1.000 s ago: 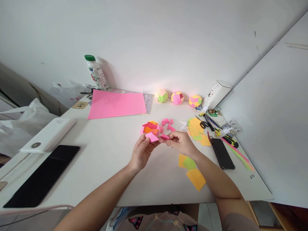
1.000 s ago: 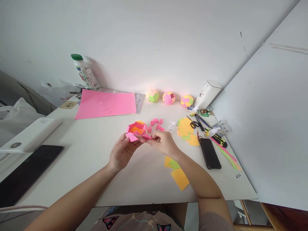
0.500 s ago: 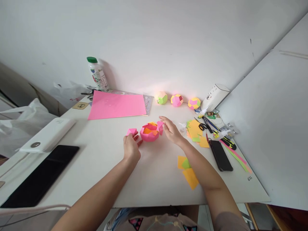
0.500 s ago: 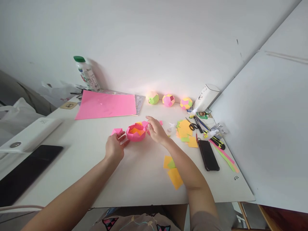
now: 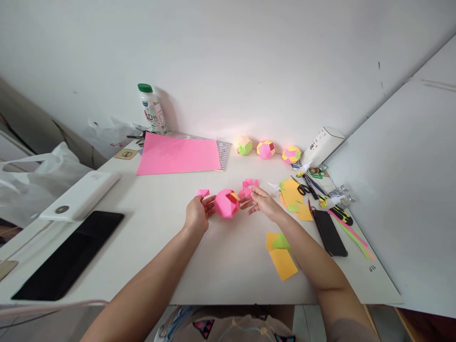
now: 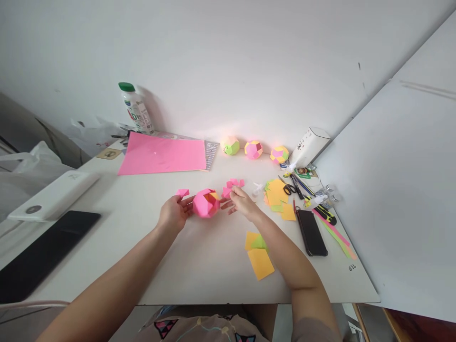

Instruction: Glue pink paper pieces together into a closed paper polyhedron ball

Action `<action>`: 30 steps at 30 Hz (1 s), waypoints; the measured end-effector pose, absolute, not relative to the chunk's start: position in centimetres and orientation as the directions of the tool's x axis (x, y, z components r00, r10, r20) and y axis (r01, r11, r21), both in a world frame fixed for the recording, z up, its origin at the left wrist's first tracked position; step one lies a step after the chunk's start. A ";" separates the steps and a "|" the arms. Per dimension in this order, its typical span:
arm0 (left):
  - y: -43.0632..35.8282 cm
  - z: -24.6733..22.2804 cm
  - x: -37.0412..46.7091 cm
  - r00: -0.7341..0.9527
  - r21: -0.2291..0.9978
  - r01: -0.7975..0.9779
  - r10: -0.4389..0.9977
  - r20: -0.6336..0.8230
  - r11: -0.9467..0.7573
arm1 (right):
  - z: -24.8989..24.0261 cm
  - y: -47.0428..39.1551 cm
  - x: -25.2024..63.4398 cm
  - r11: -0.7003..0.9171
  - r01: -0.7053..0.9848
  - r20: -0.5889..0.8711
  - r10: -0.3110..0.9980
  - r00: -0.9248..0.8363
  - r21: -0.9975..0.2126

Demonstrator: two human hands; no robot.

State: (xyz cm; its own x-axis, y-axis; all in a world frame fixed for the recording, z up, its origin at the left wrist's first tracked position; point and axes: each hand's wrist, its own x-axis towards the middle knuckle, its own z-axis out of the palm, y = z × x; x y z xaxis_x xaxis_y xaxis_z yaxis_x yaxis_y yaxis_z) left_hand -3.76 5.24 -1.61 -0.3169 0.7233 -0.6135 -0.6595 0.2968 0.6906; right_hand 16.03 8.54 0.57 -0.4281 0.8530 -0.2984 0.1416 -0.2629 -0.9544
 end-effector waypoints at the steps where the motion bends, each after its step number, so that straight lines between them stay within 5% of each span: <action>1: 5.2 -1.7 -3.7 -0.317 0.691 -0.659 0.723 -0.614 0.298 | 0.7 8.1 16.3 -0.280 0.149 -0.317 0.838 -0.444 -0.948; 4: 5.1 -1.8 -3.5 -0.300 0.682 -0.663 0.725 -0.620 0.308 | 0.7 7.5 16.7 -0.180 0.155 -0.232 0.858 -0.458 -0.971; 9: 5.1 -1.7 -3.1 -0.247 0.651 -0.688 0.741 -0.624 0.319 | 1.0 6.9 17.0 0.286 0.302 0.105 0.861 -0.497 -0.909; 16: 5.3 -1.8 -3.0 -0.186 0.628 -0.713 0.779 -0.598 0.312 | 2.6 5.5 16.9 0.590 0.538 0.069 0.709 -0.702 -0.602; 18: 5.3 -1.8 -2.9 -0.165 0.620 -0.717 0.787 -0.594 0.318 | 2.6 5.4 16.9 0.588 0.571 0.013 0.703 -0.711 -0.573; 21: 5.3 -1.8 -2.7 -0.140 0.611 -0.720 0.793 -0.592 0.329 | 2.3 5.3 17.0 0.464 0.544 -0.077 0.707 -0.703 -0.699; 26: 4.9 -1.7 -2.2 -0.122 0.612 -0.718 0.806 -0.579 0.330 | 1.7 5.2 16.6 0.077 0.212 -0.088 0.737 -0.670 -0.974; 30: 4.3 -1.4 -1.8 -0.003 0.589 -0.717 0.843 -0.538 0.373 | 1.2 4.6 16.0 0.060 0.043 0.017 0.754 -0.657 -0.997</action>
State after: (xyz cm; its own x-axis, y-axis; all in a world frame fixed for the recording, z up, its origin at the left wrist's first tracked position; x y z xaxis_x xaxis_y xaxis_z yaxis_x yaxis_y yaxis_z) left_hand -1.84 4.34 -1.36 -0.0027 0.8431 -0.5378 -0.7169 0.3732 0.5888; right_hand 15.98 4.57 1.21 -0.6570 0.7537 0.0166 0.0433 0.0597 -0.9973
